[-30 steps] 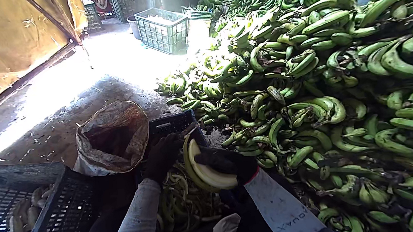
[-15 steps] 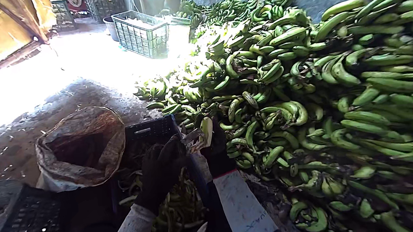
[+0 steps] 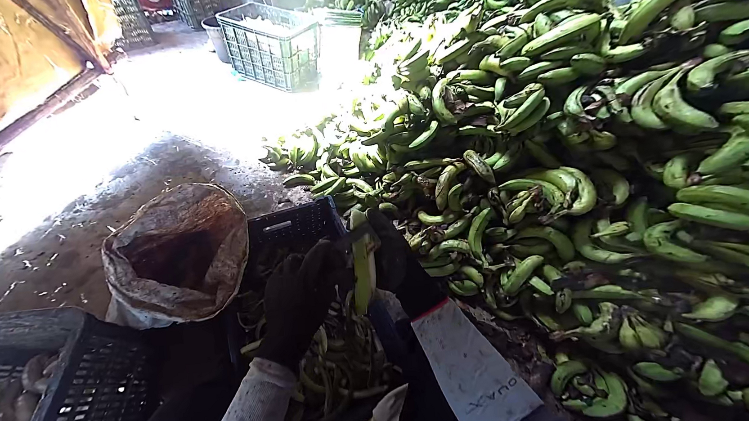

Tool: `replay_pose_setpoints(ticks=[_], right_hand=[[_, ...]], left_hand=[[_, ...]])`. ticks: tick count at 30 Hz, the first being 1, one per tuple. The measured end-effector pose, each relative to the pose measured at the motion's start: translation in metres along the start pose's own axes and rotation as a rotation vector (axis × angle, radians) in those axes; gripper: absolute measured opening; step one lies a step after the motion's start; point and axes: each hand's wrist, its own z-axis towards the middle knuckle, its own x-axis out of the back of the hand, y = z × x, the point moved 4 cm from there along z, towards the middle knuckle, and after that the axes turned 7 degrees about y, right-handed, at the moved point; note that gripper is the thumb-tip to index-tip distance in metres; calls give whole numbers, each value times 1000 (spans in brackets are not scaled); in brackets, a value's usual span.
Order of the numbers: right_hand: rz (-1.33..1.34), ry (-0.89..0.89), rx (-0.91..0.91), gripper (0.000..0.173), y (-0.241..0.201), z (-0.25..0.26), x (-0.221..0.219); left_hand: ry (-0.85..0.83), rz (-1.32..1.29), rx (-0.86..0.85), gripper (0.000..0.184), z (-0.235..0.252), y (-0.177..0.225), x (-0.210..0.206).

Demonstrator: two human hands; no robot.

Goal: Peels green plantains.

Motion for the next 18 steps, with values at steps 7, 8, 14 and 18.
replay_pose_setpoints(ticks=[7,8,14,18], right_hand=[[-537,-54,107,38,8,-15,-7],[-615,-55,87,41,5,-18,-13],[-341,12,4,39,18,-6,18],[8,77,-180,49,4,-6,36]], left_hand=[[-92,-149,261,50,3,-23,-7],[-106,-198,321,50,3,-26,-6],[-77,-317,441,46,2,-47,-2],[-139,-91,91,51,-8,-23,0]])
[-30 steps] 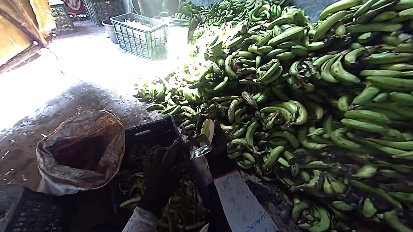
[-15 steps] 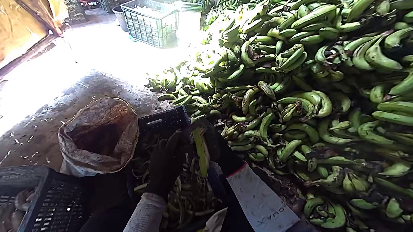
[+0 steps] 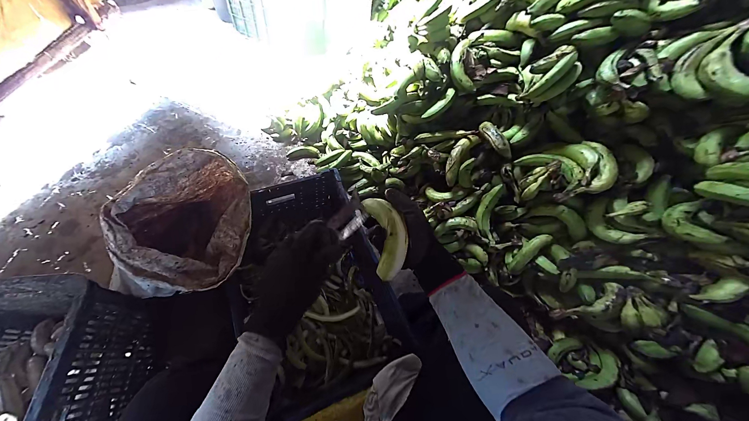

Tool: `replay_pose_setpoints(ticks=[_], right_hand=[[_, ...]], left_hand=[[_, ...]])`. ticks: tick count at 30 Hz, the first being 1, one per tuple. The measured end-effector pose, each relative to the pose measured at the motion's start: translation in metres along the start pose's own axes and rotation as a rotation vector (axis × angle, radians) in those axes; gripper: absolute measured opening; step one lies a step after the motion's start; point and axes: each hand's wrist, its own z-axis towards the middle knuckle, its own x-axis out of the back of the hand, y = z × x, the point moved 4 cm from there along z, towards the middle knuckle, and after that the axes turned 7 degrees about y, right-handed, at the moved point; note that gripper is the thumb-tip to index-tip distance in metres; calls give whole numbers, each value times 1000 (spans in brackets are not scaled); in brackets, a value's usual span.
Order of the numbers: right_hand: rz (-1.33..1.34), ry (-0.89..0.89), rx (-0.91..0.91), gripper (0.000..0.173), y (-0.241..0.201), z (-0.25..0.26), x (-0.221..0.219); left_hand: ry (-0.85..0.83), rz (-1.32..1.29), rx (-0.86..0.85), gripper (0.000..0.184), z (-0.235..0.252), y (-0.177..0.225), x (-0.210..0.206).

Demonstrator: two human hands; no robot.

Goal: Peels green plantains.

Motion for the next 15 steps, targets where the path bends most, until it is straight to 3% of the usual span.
replay_pose_setpoints(ticks=[4,7,9,11,13,15], right_hand=[[84,4,-70,45,-4,-5,19],[49,12,-114,45,-2,-9,26],[-89,-14,-119,45,3,-8,21],[-163,-133,33,31,12,-7,13],[-155,-263,122,29,17,-8,3],[-79,-149,22,38,17,-14,-9]], left_hand=[[60,149,-388,53,-24,23,-16],[72,183,-487,52,-28,33,-32],[-54,150,-338,51,-23,35,-37],[-154,123,-82,48,-11,31,-37],[-80,58,77,42,0,11,-32],[-3,-75,208,45,3,-11,-21]])
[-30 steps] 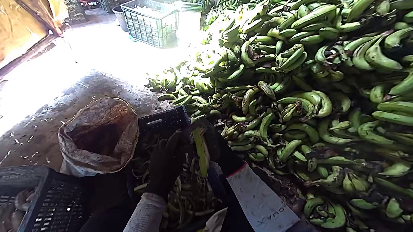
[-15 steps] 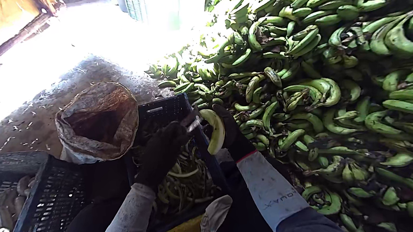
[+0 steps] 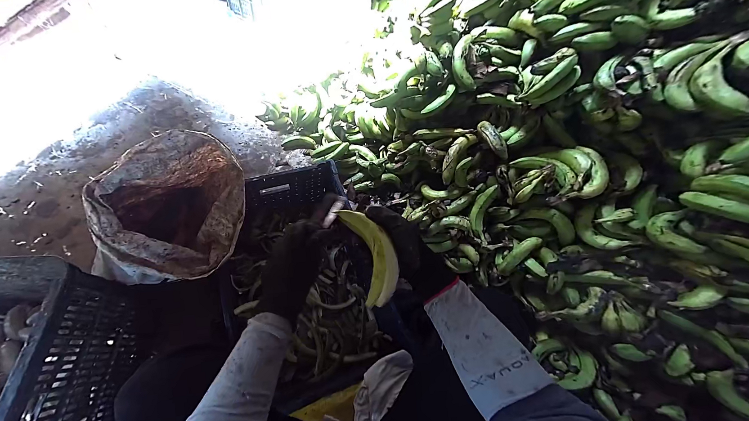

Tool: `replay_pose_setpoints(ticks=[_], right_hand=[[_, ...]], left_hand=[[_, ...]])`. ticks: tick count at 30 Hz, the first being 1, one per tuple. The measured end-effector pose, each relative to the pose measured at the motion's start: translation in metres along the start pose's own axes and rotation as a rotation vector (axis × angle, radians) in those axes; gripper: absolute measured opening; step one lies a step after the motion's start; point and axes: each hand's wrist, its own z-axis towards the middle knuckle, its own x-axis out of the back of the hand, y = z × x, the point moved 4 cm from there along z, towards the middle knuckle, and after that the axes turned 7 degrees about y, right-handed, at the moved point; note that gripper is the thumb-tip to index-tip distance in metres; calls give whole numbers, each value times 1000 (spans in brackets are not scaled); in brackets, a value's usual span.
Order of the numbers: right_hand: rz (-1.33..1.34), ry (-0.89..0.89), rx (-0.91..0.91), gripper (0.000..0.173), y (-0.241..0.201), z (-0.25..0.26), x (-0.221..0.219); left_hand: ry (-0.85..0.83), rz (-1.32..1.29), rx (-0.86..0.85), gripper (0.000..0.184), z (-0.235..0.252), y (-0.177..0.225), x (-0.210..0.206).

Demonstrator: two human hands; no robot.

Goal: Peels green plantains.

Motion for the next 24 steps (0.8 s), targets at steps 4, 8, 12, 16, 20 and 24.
replay_pose_setpoints(ticks=[4,8,12,16,20,24], right_hand=[[-74,160,-9,38,-11,2,19],[-190,223,78,32,-18,-4,38],[-234,248,65,29,-14,-2,32],[-265,148,52,28,6,0,29],[-102,93,41,37,7,2,14],[217,-16,47,49,-1,3,23]], left_hand=[[6,-92,144,49,2,-12,31],[-248,-43,-203,46,-23,2,22],[-348,8,-424,60,-50,19,-5],[-221,140,-213,55,-36,24,-10],[53,67,-21,46,-7,-8,5],[74,-117,145,53,0,-27,28]])
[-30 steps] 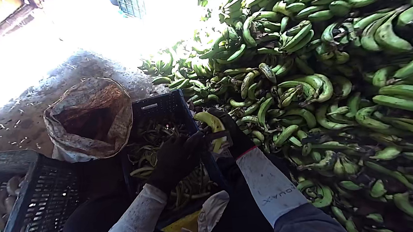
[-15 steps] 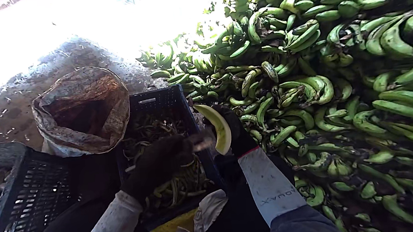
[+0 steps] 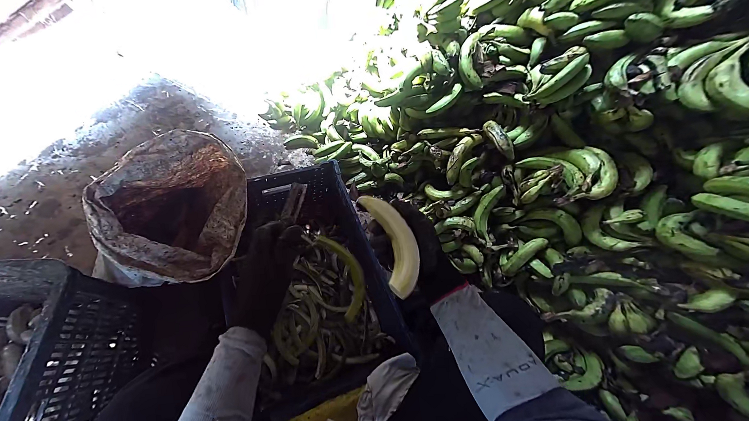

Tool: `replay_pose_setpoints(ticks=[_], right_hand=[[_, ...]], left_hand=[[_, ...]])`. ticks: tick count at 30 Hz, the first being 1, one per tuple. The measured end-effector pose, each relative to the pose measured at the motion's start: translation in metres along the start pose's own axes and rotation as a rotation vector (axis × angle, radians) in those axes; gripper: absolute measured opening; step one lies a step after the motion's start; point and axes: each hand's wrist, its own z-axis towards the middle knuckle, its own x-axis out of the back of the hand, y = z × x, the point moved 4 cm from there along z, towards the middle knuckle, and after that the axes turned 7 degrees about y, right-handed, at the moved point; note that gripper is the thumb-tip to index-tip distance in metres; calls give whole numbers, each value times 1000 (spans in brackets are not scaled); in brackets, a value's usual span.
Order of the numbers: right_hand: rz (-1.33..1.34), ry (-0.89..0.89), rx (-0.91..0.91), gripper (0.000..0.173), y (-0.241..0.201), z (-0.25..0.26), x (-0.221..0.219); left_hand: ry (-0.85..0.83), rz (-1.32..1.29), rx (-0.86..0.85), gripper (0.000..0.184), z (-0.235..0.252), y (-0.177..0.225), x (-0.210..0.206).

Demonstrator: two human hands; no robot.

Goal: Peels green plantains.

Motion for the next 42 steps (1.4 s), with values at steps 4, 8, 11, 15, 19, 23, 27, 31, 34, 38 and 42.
replay_pose_setpoints(ticks=[4,8,11,15,19,23,27,31,34,38,42], right_hand=[[369,-76,-117,54,-3,5,-4],[135,36,-56,39,-5,-1,-11],[-62,140,-32,35,-7,-9,-13],[-202,305,-6,33,-5,-15,-4],[-530,419,115,35,-10,-32,-6],[-605,384,136,32,16,-13,9],[-508,293,171,44,28,-1,11],[-569,397,206,47,14,-2,0],[-674,442,249,50,15,5,-5],[-739,432,294,51,18,7,-24],[-736,387,318,54,29,15,-49]], left_hand=[[-57,-162,18,44,-10,7,-8],[-91,-3,-187,49,-23,15,-11],[-128,251,-514,57,-39,23,-21],[70,373,-860,50,-60,30,-37],[110,457,-943,45,-64,34,-44],[56,436,-717,45,-51,35,-42],[-47,154,-241,49,-26,29,-26],[-482,-420,365,48,-30,-16,-41],[-612,-672,515,53,-42,-21,-50],[-572,-517,558,55,-47,-26,-54],[-608,-145,505,57,-56,-30,-51]])
